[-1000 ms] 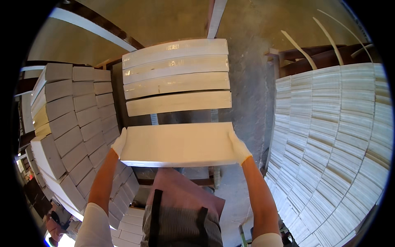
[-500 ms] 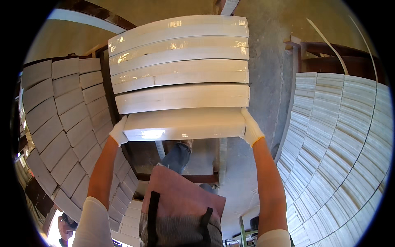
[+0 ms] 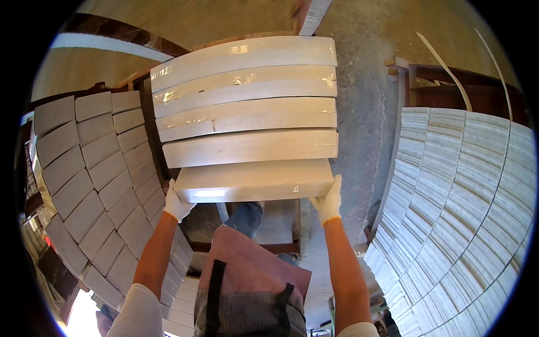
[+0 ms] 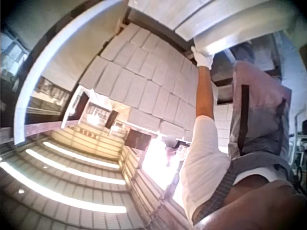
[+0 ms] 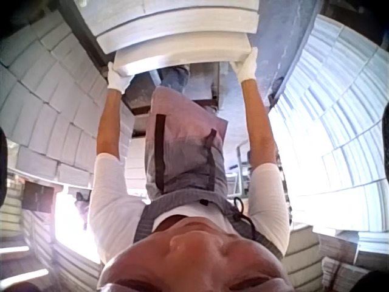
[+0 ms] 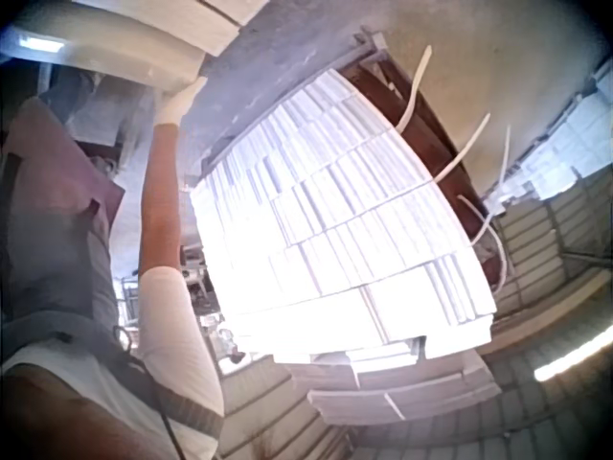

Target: The person wraps rectangular white panels with clear plastic film and secures them with tape. They handle each panel one at a time, smooth the film, apply tape, and stack the finished units on a nearby rack.

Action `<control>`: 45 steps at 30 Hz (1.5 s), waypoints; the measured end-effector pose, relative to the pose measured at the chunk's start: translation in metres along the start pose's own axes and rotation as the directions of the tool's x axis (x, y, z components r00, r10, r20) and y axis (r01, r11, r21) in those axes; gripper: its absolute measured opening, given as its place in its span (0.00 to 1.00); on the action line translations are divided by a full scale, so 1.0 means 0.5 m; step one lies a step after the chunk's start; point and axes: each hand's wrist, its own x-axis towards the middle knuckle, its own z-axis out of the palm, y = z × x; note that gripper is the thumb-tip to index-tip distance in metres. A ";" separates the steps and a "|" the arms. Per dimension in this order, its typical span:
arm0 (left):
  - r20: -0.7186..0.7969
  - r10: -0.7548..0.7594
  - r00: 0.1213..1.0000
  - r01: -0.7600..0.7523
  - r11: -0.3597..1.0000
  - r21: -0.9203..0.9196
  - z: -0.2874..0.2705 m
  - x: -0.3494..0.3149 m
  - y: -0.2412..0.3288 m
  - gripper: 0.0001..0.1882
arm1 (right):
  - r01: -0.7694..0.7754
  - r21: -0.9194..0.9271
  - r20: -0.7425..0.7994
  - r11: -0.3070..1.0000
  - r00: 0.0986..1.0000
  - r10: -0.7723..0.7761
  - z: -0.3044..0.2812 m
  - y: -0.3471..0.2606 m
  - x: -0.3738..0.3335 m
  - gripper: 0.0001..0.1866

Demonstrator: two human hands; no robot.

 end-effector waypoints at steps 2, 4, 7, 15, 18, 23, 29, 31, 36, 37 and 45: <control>0.003 0.003 1.000 -0.003 1.000 -0.018 0.018 -0.007 -0.002 0.32 | 0.033 -0.007 -0.083 0.999 0.996 -0.033 0.020 0.006 -0.013 0.35; -0.014 0.021 1.000 -0.022 1.000 -0.020 0.037 -0.011 0.012 0.33 | 0.059 0.013 -0.104 0.998 0.993 -0.058 0.042 -0.005 -0.017 0.35; 0.270 0.269 0.925 -0.380 0.708 0.596 0.131 -0.052 0.055 0.29 | 0.103 0.018 -0.129 0.995 0.987 -0.100 0.083 -0.057 0.011 0.36; 0.280 0.074 0.957 -0.181 0.908 0.379 0.152 -0.020 0.081 0.22 | 0.142 -0.213 -0.228 0.967 0.955 -0.191 0.092 -0.072 0.056 0.37; 0.271 0.141 0.952 -0.250 0.871 0.423 0.067 0.024 0.103 0.24 | 0.124 -0.175 -0.121 0.977 0.982 -0.147 0.130 -0.085 -0.018 0.40; 0.063 0.020 0.998 -0.029 0.989 0.144 0.154 -0.070 0.073 0.31 | 0.111 -0.152 -0.029 0.982 0.993 -0.117 0.108 -0.090 -0.066 0.41; 0.130 0.036 0.991 -0.032 0.999 -0.038 0.107 -0.062 0.051 0.38 | 0.135 -0.160 0.130 0.978 0.985 -0.114 0.051 -0.071 -0.116 0.37; 0.112 0.051 0.992 -0.050 0.999 -0.011 0.089 -0.065 0.050 0.39 | 0.136 -0.133 0.118 0.982 0.986 -0.121 0.039 -0.063 -0.138 0.39; 0.065 0.127 0.990 -0.137 0.972 0.189 0.063 -0.115 0.038 0.40 | 0.094 -0.079 0.156 0.992 0.984 -0.080 -0.040 -0.018 -0.187 0.40; 0.088 0.139 0.986 -0.154 0.968 0.198 0.043 -0.127 0.038 0.40 | 0.121 -0.084 0.199 0.989 0.975 -0.102 -0.071 -0.001 -0.193 0.39; 0.164 0.128 0.978 -0.188 0.881 0.434 0.030 -0.381 -0.069 0.33 | 0.054 0.167 0.271 0.984 0.958 -0.099 -0.284 0.111 -0.330 0.19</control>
